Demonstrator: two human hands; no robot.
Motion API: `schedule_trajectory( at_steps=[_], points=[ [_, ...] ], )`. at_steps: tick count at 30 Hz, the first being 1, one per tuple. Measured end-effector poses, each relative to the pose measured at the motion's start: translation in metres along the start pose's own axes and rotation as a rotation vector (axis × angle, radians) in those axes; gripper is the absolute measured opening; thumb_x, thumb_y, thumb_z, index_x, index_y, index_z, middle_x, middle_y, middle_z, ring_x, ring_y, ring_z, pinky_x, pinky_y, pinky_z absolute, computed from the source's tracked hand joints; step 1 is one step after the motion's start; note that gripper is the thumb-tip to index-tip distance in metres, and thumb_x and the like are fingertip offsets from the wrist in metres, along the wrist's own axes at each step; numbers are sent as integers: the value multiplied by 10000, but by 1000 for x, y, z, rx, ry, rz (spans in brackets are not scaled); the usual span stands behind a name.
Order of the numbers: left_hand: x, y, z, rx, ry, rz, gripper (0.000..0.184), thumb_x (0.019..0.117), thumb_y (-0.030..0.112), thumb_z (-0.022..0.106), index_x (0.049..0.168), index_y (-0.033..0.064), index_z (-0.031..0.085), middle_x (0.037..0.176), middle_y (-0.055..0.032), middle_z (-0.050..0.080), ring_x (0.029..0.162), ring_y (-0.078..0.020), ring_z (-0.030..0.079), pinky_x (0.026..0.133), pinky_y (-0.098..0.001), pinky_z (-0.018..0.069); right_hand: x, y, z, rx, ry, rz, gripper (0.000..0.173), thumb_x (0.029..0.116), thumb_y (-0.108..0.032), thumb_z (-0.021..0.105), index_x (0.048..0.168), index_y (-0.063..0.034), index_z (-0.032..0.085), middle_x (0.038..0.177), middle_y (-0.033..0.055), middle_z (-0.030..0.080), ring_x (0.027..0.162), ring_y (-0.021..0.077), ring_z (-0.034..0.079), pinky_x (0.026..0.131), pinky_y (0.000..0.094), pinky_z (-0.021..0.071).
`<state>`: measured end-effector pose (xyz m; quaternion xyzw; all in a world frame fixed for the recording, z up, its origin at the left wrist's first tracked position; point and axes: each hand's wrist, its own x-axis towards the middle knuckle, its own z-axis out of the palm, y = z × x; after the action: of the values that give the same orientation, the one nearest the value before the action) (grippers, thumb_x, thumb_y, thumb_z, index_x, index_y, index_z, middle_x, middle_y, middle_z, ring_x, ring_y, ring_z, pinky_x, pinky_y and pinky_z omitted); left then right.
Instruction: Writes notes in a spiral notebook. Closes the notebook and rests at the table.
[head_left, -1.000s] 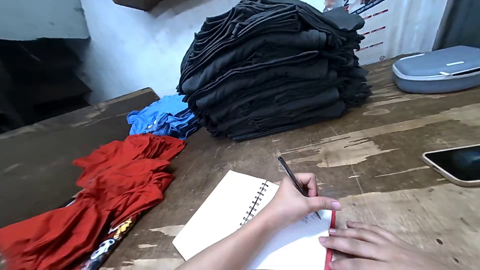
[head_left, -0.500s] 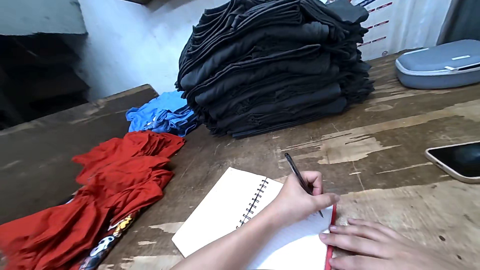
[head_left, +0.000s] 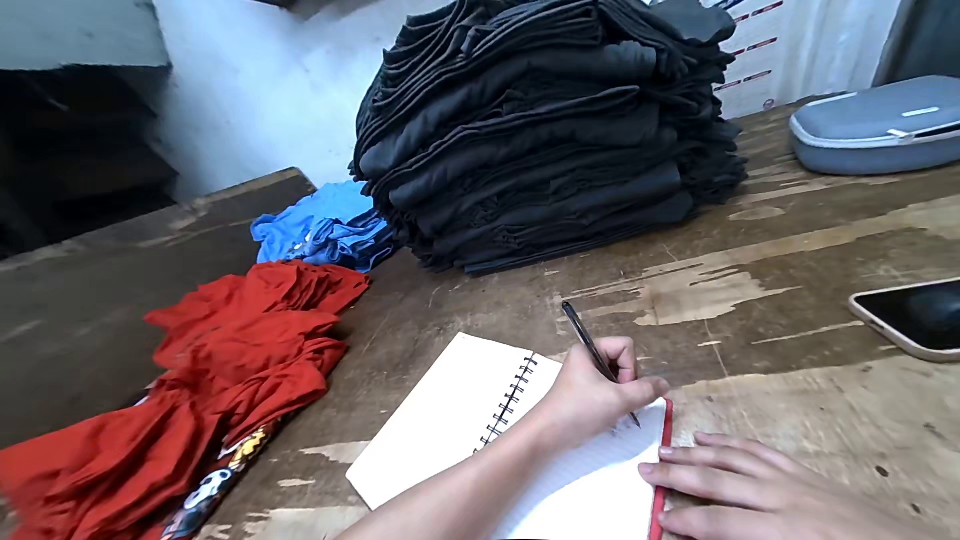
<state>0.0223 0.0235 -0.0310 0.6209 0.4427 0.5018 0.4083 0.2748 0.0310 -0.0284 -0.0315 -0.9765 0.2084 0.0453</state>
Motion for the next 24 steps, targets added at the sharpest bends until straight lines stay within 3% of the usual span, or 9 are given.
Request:
schedule_trajectory(
  at_steps=[24],
  points=[
    [-3, -4, 3, 134, -91, 79, 296, 885, 92, 755, 685, 134, 540, 615, 86, 525, 563, 11, 476, 531, -172, 379, 0, 2, 2, 9, 22, -10, 796, 948, -734, 456, 1495, -165, 554, 1643, 67, 406, 1546, 299, 318, 1257, 584, 205]
  ],
)
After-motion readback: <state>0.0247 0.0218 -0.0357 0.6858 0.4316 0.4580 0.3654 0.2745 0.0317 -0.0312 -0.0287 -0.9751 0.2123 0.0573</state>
